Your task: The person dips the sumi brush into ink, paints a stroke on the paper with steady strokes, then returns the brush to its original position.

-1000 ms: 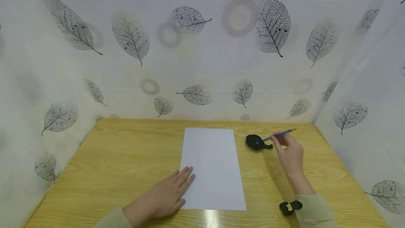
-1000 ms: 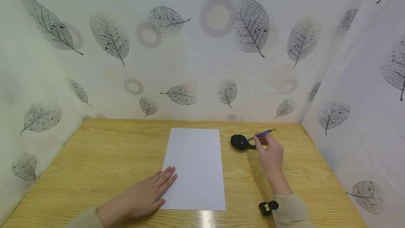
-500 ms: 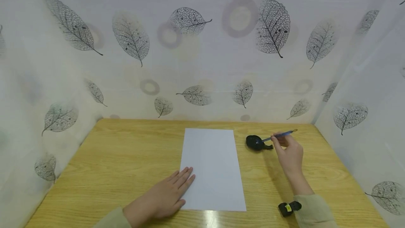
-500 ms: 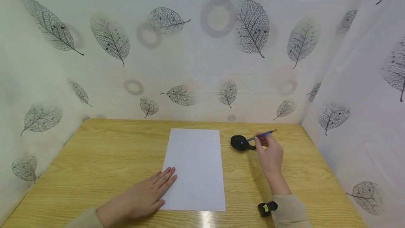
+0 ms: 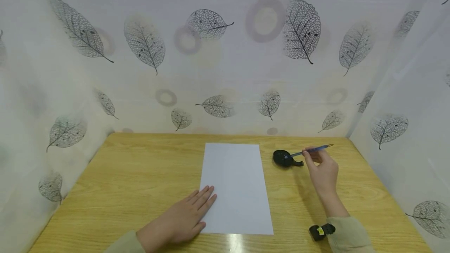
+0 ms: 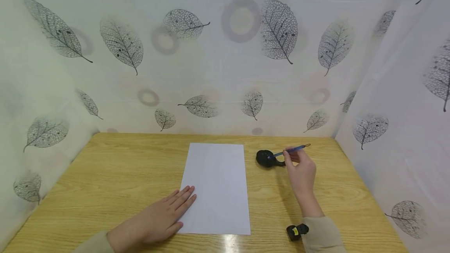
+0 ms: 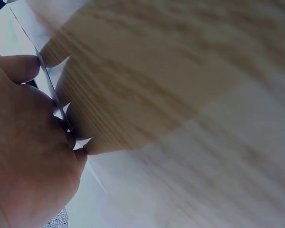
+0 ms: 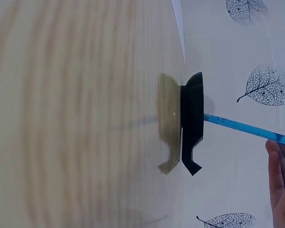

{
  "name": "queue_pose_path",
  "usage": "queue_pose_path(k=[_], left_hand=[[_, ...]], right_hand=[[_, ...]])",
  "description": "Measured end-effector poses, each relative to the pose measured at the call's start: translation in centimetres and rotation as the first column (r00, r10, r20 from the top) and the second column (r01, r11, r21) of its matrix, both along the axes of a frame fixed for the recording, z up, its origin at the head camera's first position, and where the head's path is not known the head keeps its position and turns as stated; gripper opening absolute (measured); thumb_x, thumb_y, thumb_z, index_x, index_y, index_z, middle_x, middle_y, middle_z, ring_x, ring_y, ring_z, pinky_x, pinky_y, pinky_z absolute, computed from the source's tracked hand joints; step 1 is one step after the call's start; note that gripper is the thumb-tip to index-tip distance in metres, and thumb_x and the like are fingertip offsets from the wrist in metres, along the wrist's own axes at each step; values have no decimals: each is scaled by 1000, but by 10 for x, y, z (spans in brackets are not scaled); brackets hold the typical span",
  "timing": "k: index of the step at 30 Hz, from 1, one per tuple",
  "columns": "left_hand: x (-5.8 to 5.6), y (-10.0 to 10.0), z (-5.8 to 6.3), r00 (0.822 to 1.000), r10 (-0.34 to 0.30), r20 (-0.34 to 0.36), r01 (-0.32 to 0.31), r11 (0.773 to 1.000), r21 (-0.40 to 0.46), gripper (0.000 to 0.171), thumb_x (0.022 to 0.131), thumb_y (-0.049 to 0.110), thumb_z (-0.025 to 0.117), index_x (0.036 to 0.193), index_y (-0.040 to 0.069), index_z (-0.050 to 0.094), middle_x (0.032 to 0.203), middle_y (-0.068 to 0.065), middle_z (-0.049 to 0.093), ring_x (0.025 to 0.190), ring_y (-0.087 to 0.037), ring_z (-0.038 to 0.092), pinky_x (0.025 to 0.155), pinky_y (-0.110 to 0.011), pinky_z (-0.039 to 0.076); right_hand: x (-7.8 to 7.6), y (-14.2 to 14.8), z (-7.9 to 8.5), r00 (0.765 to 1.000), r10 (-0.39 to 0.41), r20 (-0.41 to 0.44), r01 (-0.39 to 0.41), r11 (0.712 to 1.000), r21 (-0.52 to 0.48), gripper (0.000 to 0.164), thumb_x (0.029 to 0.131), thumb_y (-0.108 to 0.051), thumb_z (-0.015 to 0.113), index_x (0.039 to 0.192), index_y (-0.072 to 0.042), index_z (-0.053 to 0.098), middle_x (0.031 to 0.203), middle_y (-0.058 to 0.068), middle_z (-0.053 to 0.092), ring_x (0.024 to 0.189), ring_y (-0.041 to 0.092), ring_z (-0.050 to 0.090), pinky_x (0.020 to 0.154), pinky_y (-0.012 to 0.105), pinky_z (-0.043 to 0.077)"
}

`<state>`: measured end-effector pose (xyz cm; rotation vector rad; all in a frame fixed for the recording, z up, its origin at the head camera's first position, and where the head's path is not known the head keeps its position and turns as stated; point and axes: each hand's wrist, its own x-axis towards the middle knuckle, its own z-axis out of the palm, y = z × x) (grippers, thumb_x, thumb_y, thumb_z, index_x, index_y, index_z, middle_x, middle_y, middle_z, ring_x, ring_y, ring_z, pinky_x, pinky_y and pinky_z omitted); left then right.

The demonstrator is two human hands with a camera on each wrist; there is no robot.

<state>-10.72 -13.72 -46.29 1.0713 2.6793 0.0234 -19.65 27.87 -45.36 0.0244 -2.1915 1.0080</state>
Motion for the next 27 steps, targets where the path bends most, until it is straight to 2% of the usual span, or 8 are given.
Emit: queue_pose_path(k=[6,11,14,18,21,27], left_hand=[[0,0,0,1000,-2,4,2,1000,7,69,111,42,46,169,11,26,179,-9,17,166,-25,21,134,-45,28],[-2,-1,-4,1000,-8,-11,8,1000,17,70,110,42,46,169,10,27,179,-10,18,166,-27,21,134,-46,28],[-3,-4,-10,998,-26,-49,28,999,44,69,110,42,46,169,10,29,178,-11,21,165,-28,24,132,-46,30],[-4,-7,-15,996,-42,-73,47,996,74,69,111,44,43,169,11,27,178,-12,22,165,-28,25,132,-45,31],[-4,-7,-14,997,-39,-60,43,996,73,69,111,44,42,169,11,27,178,-12,21,165,-28,24,133,-46,29],[-3,-3,-6,1000,-19,-23,20,999,36,70,110,42,46,169,10,27,179,-11,19,166,-28,23,133,-47,29]], right_hand=[[1,0,3,999,-8,-39,7,999,-32,12,96,1,75,104,10,74,94,27,79,78,-32,53,74,-6,44],[2,1,6,999,-26,-40,23,997,-79,12,98,1,73,104,11,73,96,27,79,77,-30,55,73,-5,46],[2,3,6,998,-47,-32,44,993,-110,12,97,1,74,103,11,73,91,3,81,75,-28,56,71,-3,47],[3,7,6,997,-66,-29,61,987,-150,13,97,1,74,103,12,72,88,-34,65,74,-26,58,69,-2,48],[5,9,7,998,-66,-17,62,983,-175,15,99,-1,73,105,12,72,86,-42,62,75,-25,60,69,-2,48],[8,14,8,998,-63,23,67,978,-199,16,100,-4,73,108,10,73,87,-41,62,76,-24,60,72,-2,49]])
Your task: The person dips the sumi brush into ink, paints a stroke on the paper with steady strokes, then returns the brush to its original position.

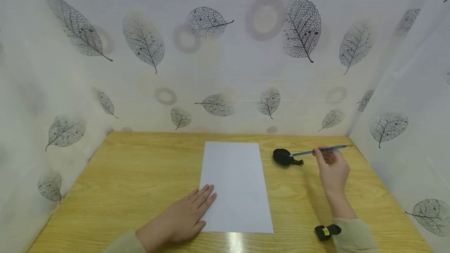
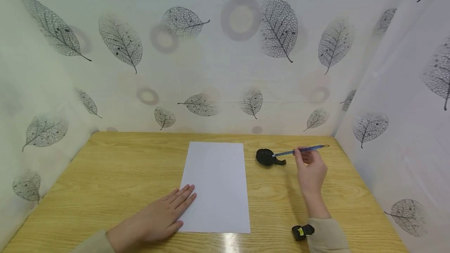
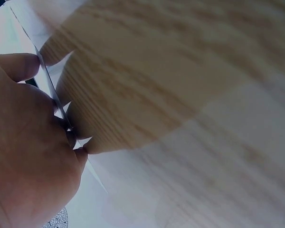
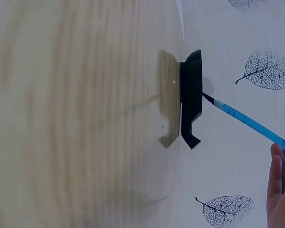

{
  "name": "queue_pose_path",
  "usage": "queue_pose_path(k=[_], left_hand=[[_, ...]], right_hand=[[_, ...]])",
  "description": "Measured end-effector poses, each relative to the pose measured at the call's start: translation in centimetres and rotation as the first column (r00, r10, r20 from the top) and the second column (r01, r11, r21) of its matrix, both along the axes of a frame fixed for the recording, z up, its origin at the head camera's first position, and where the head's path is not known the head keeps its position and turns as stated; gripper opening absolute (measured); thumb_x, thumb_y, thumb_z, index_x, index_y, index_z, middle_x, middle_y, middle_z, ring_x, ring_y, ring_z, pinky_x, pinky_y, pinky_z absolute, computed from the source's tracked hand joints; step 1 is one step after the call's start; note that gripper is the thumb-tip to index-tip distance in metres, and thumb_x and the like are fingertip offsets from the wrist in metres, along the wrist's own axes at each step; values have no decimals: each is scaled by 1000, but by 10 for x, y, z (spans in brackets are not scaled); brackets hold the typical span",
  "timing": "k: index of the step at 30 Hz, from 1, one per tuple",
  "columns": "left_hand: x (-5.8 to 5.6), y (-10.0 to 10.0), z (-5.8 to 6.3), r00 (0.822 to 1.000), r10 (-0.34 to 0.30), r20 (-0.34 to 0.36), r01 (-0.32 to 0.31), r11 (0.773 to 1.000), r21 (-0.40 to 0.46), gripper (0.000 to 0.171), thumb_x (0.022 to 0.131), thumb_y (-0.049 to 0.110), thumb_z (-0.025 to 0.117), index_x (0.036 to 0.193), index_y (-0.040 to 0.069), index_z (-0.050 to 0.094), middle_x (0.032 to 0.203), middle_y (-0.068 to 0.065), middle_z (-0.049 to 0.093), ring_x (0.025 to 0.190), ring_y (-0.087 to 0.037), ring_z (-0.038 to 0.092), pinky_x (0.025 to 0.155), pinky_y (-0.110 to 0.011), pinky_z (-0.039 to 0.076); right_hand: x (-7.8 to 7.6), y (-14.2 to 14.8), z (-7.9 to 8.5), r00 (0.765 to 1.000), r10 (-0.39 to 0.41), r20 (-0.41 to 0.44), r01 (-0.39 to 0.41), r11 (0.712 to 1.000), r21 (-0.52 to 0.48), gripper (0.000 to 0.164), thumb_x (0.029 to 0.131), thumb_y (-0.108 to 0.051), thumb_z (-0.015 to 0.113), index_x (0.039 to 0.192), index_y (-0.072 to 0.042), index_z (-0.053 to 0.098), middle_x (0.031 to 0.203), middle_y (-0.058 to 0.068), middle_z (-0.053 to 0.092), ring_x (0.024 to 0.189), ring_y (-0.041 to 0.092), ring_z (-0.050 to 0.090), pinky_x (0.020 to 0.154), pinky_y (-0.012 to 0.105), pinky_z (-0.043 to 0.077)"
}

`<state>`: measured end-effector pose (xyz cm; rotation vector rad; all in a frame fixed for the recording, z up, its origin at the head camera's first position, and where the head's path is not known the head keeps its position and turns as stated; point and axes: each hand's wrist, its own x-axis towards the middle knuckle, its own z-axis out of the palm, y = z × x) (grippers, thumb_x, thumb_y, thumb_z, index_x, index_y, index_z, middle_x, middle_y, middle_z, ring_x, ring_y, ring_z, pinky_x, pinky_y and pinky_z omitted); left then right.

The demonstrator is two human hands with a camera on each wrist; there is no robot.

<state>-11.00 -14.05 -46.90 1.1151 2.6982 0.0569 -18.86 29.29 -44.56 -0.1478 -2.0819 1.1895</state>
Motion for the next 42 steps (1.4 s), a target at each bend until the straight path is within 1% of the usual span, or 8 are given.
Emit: queue_pose_path(k=[4,9,15,18,26,30,35,42], left_hand=[[0,0,1,1000,4,13,-4,1000,-6,69,111,42,45,169,10,27,179,-11,18,166,-28,22,133,-47,29],[0,0,1,1000,0,16,0,1000,1,70,110,42,45,169,9,27,179,-12,19,166,-29,22,133,-48,29],[2,-1,4,1000,-7,11,7,1000,16,69,110,42,46,168,8,29,178,-14,22,165,-31,25,132,-49,31],[2,0,5,1000,3,8,-3,1000,-4,70,110,42,47,168,9,28,178,-12,21,165,-29,24,133,-48,30],[0,1,3,1000,14,19,-14,1000,-16,71,110,42,47,169,11,26,179,-9,17,166,-26,21,134,-46,28],[-1,0,-1,1000,-1,-5,1,1000,6,70,110,42,47,169,10,27,179,-11,20,165,-28,23,133,-47,30],[-1,-1,-3,1000,-10,-20,11,999,32,70,110,42,47,168,9,29,178,-12,22,165,-30,26,132,-49,32],[0,2,3,1000,13,18,-13,1000,-9,70,110,41,47,169,10,27,179,-10,18,166,-27,22,134,-46,28]], right_hand=[[1,3,-1,1000,-2,15,2,1000,-9,17,99,-4,73,109,9,72,88,-39,63,76,-24,60,72,-1,49],[4,6,0,999,-32,23,32,999,1,16,99,-5,74,109,8,73,86,-36,66,74,-24,60,71,-2,48],[4,9,2,1000,-19,13,19,1000,-9,16,98,-2,73,109,10,72,85,-42,61,74,-24,60,70,-2,49],[4,11,1,1000,-11,4,11,1000,-9,16,98,-1,73,109,11,72,85,-42,61,74,-24,60,70,-2,49],[7,15,1,998,-58,15,58,998,20,17,99,-4,72,109,10,72,85,-41,62,74,-25,58,71,-2,48],[7,16,1,997,-72,19,72,997,17,17,100,-4,71,110,10,72,82,-44,60,73,-25,58,71,-2,47],[6,14,1,999,-54,7,54,998,-19,17,100,-3,71,110,11,71,82,-44,62,74,-23,60,72,-1,49],[5,13,0,999,-38,30,38,999,-20,18,101,-5,71,110,10,70,83,-42,62,75,-22,62,72,-1,50]])
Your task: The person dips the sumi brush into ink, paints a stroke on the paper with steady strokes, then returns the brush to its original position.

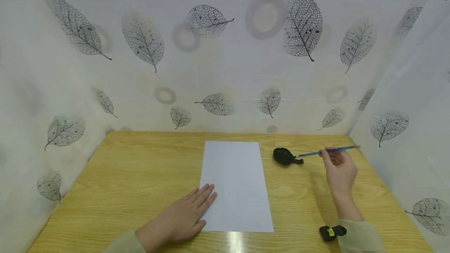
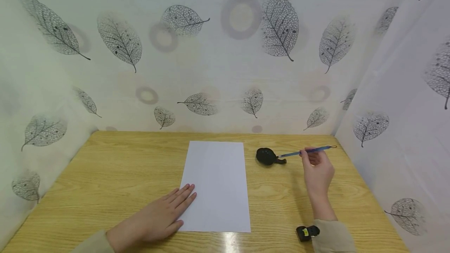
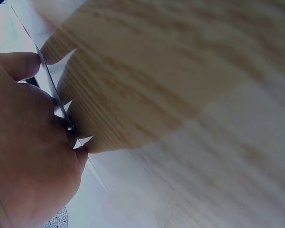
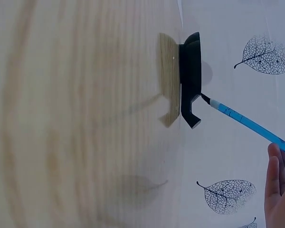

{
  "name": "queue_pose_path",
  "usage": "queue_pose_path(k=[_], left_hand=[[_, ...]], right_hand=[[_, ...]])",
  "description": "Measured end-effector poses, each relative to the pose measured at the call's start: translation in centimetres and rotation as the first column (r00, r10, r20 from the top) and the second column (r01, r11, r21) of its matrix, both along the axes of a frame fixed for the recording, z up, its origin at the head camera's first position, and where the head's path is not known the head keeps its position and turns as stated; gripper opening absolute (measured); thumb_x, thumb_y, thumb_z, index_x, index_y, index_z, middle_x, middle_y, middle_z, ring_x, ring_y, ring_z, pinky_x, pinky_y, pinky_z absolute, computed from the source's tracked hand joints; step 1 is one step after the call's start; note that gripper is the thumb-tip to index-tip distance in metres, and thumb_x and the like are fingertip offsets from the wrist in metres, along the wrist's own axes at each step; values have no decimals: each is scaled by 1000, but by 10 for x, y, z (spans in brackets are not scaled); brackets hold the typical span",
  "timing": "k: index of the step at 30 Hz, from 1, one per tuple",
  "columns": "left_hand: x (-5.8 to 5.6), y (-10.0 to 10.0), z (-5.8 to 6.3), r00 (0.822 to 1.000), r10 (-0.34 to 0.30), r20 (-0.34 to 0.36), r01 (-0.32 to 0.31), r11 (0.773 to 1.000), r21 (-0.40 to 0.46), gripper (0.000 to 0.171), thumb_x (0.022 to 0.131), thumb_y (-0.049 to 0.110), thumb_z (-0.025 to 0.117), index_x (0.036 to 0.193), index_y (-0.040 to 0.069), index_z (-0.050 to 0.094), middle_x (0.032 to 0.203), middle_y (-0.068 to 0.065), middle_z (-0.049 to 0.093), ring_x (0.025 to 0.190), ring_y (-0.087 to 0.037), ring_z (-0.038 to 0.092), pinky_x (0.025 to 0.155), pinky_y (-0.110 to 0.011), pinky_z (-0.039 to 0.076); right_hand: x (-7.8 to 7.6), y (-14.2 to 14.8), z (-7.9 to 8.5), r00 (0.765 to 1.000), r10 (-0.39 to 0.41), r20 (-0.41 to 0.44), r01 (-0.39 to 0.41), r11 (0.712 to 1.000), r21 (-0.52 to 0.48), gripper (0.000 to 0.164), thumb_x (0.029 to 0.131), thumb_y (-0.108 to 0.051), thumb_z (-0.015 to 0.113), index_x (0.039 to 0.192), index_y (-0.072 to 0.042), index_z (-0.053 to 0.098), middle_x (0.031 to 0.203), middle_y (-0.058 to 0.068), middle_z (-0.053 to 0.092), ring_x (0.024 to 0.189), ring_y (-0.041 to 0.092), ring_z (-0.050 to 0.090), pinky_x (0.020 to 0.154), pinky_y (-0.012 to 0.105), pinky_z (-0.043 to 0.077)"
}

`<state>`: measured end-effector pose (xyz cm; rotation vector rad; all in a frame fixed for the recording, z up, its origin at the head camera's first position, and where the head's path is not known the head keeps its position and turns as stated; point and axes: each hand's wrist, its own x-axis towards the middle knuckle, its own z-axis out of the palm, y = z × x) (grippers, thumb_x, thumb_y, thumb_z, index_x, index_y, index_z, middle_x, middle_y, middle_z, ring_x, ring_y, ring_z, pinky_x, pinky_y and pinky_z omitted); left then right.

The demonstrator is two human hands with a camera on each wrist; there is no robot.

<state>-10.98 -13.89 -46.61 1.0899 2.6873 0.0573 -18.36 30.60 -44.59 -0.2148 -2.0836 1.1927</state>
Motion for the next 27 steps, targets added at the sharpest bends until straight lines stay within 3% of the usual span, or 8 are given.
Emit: queue_pose_path(k=[11,18,27], left_hand=[[1,-1,1,1000,8,9,-8,1000,6,70,109,41,49,169,10,28,179,-10,19,166,-27,22,134,-47,28],[1,-1,1,1000,7,17,-7,1000,6,71,109,42,49,169,10,27,179,-10,19,166,-27,22,134,-46,28],[-1,0,-1,1000,9,13,-9,1000,-11,71,110,42,47,170,12,25,180,-8,16,167,-26,20,135,-45,27]], right_hand=[[3,5,2,999,-32,-16,32,999,-1,19,101,-5,70,111,11,70,83,-44,61,75,-24,60,72,-2,50],[2,1,2,1000,-10,-14,9,999,-39,18,100,-5,72,110,10,71,87,-25,74,76,-19,65,73,1,53],[1,4,2,999,-8,38,9,1000,-12,16,102,-8,70,110,6,71,83,-41,61,75,-21,62,72,-1,50]])
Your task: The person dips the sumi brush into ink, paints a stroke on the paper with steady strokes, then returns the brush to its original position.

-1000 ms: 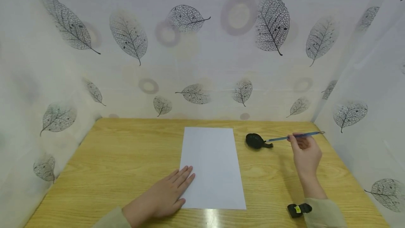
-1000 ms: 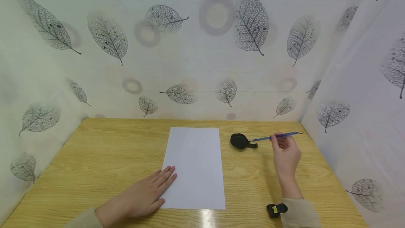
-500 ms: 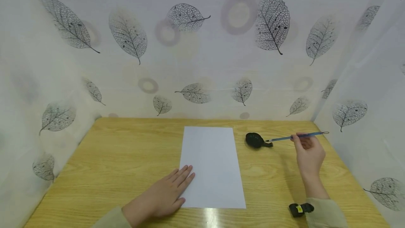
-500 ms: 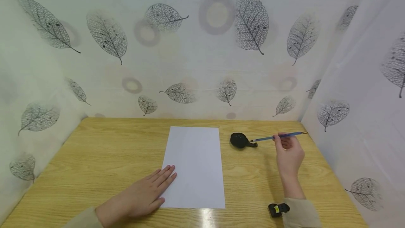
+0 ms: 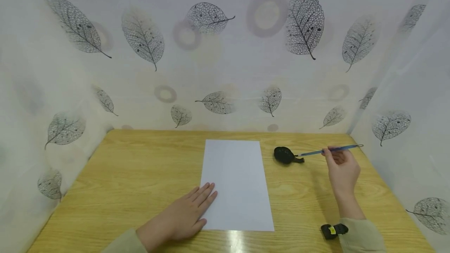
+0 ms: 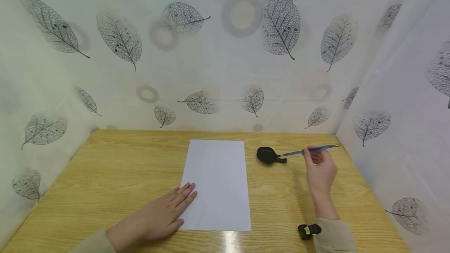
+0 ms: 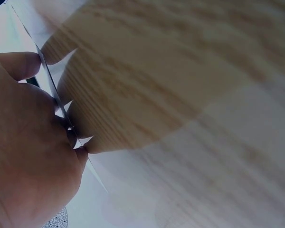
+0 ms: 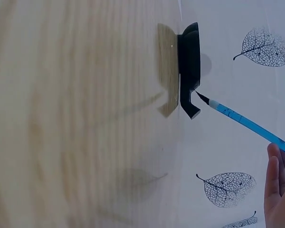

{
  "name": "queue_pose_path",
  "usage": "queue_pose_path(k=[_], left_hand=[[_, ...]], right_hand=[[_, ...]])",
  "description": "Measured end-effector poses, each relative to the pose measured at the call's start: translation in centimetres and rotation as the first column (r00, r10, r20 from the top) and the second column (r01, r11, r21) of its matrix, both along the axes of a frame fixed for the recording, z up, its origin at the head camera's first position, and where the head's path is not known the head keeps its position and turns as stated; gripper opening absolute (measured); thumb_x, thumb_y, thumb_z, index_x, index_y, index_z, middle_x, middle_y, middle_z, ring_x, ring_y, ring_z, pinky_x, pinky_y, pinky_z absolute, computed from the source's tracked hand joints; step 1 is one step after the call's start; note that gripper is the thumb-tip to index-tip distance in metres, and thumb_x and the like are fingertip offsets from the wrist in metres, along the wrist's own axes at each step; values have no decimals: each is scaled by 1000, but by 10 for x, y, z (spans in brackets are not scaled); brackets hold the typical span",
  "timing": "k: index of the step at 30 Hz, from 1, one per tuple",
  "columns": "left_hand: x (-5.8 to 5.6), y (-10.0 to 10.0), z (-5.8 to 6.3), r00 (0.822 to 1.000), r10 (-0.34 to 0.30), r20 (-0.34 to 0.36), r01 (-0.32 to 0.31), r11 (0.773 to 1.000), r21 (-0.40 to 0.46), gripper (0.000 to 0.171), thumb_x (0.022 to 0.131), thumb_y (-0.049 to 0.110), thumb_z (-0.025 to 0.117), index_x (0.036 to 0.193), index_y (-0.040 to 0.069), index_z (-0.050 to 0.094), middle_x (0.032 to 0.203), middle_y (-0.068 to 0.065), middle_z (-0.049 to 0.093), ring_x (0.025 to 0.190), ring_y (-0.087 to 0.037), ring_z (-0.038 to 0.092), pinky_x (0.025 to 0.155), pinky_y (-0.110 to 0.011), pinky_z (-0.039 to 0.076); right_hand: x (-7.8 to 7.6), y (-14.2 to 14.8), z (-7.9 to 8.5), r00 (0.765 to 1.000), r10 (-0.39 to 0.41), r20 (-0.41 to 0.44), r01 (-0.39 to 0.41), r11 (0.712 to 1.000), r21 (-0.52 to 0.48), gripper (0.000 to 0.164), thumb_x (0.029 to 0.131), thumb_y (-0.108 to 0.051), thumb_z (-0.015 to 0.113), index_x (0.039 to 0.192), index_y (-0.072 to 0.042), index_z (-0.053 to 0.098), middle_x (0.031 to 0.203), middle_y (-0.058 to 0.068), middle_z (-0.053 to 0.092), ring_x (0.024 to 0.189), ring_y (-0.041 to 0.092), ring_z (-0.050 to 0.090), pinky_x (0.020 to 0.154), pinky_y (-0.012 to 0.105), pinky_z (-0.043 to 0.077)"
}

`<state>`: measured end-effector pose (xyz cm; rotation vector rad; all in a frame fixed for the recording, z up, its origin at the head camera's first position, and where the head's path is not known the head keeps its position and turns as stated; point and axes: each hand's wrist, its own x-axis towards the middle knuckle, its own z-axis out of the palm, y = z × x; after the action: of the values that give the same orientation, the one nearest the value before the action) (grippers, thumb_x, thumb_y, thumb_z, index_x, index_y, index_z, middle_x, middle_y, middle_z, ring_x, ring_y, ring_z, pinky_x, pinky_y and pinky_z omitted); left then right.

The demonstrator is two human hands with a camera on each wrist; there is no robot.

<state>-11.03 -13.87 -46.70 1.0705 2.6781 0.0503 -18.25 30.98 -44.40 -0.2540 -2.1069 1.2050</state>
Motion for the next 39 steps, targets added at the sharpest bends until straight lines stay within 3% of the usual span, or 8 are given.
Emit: queue_pose_path(k=[5,10,15,25,39], left_hand=[[1,0,1,1000,-3,-6,3,1000,-8,71,110,43,47,170,12,25,180,-9,17,166,-26,20,135,-45,27],[2,-1,3,1000,-13,-20,14,1000,10,70,109,41,48,169,9,28,179,-11,20,165,-28,24,133,-46,29],[2,0,1,1000,-11,-13,11,1000,10,70,110,42,48,169,10,27,179,-10,19,166,-27,22,134,-46,28],[2,-2,1,999,-10,-32,12,999,46,71,109,41,50,168,8,30,178,-13,23,164,-29,26,132,-48,31],[4,-3,4,1000,-7,-29,7,1000,30,70,111,42,47,169,7,27,179,-11,20,166,-27,23,133,-46,30]], right_hand=[[0,1,2,999,-16,-29,16,1000,-11,11,102,-7,70,107,1,72,83,-41,62,76,-21,63,72,-1,51],[-2,0,1,999,3,-40,-5,999,-39,13,101,-7,71,108,4,72,83,-40,64,76,-19,64,72,0,52],[-4,-1,-3,1000,19,-15,-19,1000,-16,18,100,-4,71,112,11,70,82,-42,62,74,-22,63,71,-1,51],[1,0,-1,1000,-3,11,2,1000,31,21,102,-9,70,114,9,71,81,-44,59,75,-23,60,72,-2,49],[4,4,3,1000,-24,-15,25,999,29,20,101,-8,71,112,10,71,82,-45,60,75,-24,60,73,-3,49]])
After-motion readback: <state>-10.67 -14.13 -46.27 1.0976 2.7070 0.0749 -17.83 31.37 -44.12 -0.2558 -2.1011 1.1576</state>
